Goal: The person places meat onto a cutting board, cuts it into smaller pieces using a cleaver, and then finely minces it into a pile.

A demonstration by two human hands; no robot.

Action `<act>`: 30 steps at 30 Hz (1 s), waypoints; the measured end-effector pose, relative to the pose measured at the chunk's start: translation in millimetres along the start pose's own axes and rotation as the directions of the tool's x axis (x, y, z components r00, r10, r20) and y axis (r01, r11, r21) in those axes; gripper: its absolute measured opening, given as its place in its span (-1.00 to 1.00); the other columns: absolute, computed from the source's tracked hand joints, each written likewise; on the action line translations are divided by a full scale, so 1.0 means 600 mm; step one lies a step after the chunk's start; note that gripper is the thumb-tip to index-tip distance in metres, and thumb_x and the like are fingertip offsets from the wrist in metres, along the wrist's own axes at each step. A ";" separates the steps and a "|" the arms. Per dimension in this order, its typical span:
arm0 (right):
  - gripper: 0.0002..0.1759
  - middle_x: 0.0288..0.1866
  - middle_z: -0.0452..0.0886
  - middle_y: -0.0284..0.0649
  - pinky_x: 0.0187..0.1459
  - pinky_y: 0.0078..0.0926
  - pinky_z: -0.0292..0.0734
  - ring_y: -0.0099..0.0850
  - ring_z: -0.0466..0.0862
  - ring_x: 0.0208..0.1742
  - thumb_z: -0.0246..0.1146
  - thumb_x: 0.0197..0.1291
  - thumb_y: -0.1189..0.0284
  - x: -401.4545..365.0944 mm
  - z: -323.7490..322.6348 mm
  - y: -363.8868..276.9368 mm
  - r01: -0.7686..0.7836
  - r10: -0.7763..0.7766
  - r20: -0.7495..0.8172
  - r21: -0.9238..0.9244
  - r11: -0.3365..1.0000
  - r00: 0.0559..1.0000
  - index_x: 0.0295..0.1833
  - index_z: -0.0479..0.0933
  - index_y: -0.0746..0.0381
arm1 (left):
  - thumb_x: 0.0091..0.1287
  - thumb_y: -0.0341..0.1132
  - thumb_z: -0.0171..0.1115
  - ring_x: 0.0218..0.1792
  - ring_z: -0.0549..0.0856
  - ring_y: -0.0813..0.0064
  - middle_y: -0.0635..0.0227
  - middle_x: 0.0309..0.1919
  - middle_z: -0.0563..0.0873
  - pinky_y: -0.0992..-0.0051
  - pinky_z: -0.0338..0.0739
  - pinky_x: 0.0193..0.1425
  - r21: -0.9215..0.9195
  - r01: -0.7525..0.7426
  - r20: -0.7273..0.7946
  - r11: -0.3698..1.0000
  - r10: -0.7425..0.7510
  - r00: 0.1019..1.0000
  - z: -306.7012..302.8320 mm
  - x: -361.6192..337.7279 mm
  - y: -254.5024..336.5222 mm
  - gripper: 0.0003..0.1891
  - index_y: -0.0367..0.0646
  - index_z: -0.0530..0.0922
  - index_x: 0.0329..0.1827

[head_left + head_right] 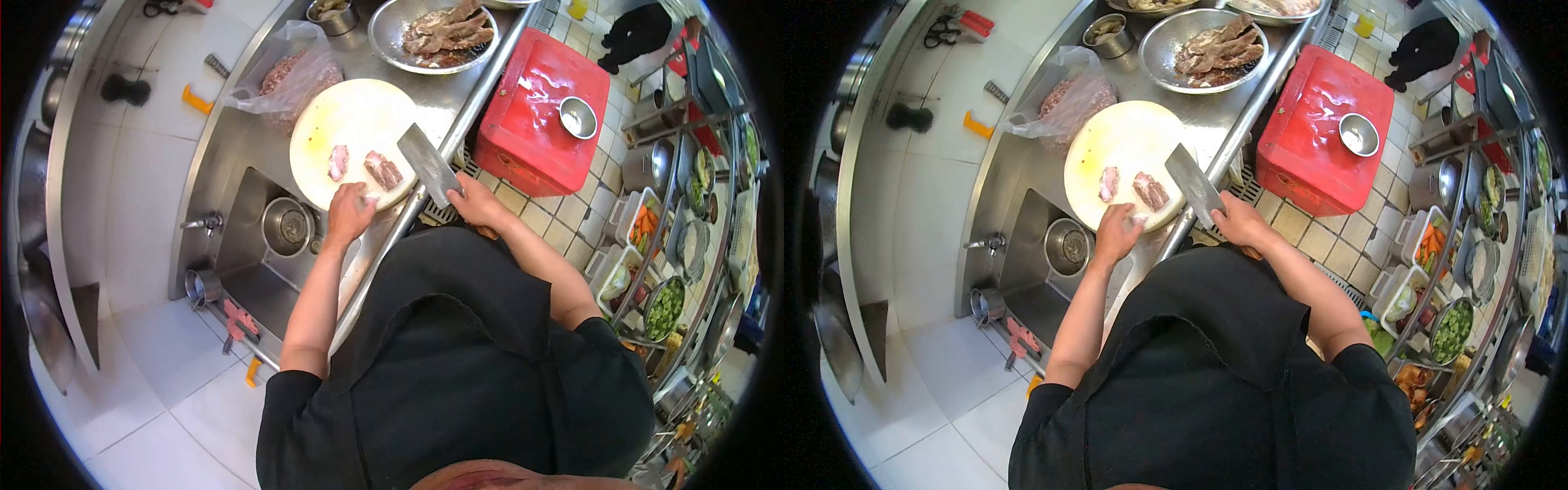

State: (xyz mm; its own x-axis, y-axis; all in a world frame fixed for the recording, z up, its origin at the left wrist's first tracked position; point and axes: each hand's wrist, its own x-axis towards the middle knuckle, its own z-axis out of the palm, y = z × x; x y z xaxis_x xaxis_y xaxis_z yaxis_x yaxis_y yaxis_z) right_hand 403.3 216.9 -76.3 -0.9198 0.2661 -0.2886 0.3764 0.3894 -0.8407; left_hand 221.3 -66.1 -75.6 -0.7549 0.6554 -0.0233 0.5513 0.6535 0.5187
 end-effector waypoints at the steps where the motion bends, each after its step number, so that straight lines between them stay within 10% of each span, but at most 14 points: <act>1: -0.60 0.06 0.72 0.27 0.22 0.06 0.56 0.23 0.70 0.20 0.23 0.52 0.24 0.002 0.001 0.001 0.004 -0.004 -0.005 -0.036 0.999 1.000 0.20 0.51 0.36 | 0.28 -0.34 0.51 0.17 0.74 0.05 0.03 0.14 0.72 0.18 0.63 0.31 0.073 -0.058 -0.013 0.996 0.059 0.998 0.000 -0.005 -0.008 -0.59 -0.23 0.70 0.18; 11: -0.59 0.06 0.70 0.34 0.22 0.12 0.54 0.29 0.69 0.20 0.22 0.50 0.23 0.015 -0.008 -0.033 -0.028 0.034 0.051 -0.119 0.992 0.998 0.18 0.47 0.37 | 0.30 -0.44 0.49 -0.08 0.82 0.26 0.14 -0.10 0.77 0.35 0.68 0.00 -0.193 0.202 0.051 0.960 -0.196 0.979 -0.035 0.038 0.014 -0.82 -0.28 0.69 -0.11; 17: -0.58 0.07 0.70 0.36 0.23 0.10 0.55 0.29 0.68 0.21 0.22 0.50 0.22 0.014 -0.006 -0.034 -0.035 0.044 0.053 -0.152 0.988 0.998 0.19 0.47 0.38 | 0.36 -0.61 0.29 0.11 0.84 0.18 0.10 0.06 0.83 0.30 0.74 0.29 -0.267 -0.155 -0.300 0.951 0.071 0.951 0.000 0.136 0.017 -0.75 -0.27 0.75 0.06; 24: -0.57 0.06 0.70 0.36 0.23 0.11 0.55 0.29 0.69 0.20 0.23 0.50 0.23 0.007 0.000 -0.034 -0.020 0.022 0.008 -0.162 0.987 1.000 0.21 0.47 0.38 | 0.33 -0.57 0.24 0.31 0.76 0.07 0.03 0.31 0.78 0.26 0.61 0.47 -0.211 -0.039 0.159 0.977 0.074 0.985 -0.019 0.137 -0.009 -0.60 -0.24 0.77 0.22; 28: -0.56 0.04 0.72 0.35 0.23 0.14 0.55 0.30 0.69 0.20 0.21 0.51 0.23 0.008 -0.008 -0.065 -0.015 0.019 0.023 -0.154 0.988 1.000 0.22 0.48 0.38 | 0.39 -0.41 0.24 0.37 0.71 0.01 -0.01 0.36 0.73 0.19 0.56 0.51 -0.257 0.007 0.058 0.966 0.008 0.998 -0.012 0.132 -0.005 -0.59 -0.25 0.74 0.28; 30: -0.56 0.04 0.72 0.35 0.23 0.15 0.55 0.30 0.70 0.20 0.20 0.51 0.23 0.012 -0.006 -0.080 -0.022 0.027 0.024 -0.184 0.983 0.999 0.23 0.48 0.39 | 0.39 -0.51 0.27 0.24 0.76 0.07 0.02 0.26 0.78 0.21 0.64 0.39 -0.063 -0.283 -0.103 0.957 0.275 0.956 0.013 0.149 -0.022 -0.61 -0.27 0.73 0.28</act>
State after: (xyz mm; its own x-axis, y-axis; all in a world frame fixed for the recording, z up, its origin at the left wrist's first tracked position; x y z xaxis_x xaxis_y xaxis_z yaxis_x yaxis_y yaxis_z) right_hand 379.1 203.5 -36.5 -0.9119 0.2550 -0.3217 0.4103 0.5394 -0.7354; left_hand 149.4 -13.0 -91.2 -0.6064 0.7673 0.2089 0.7185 0.4161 0.5573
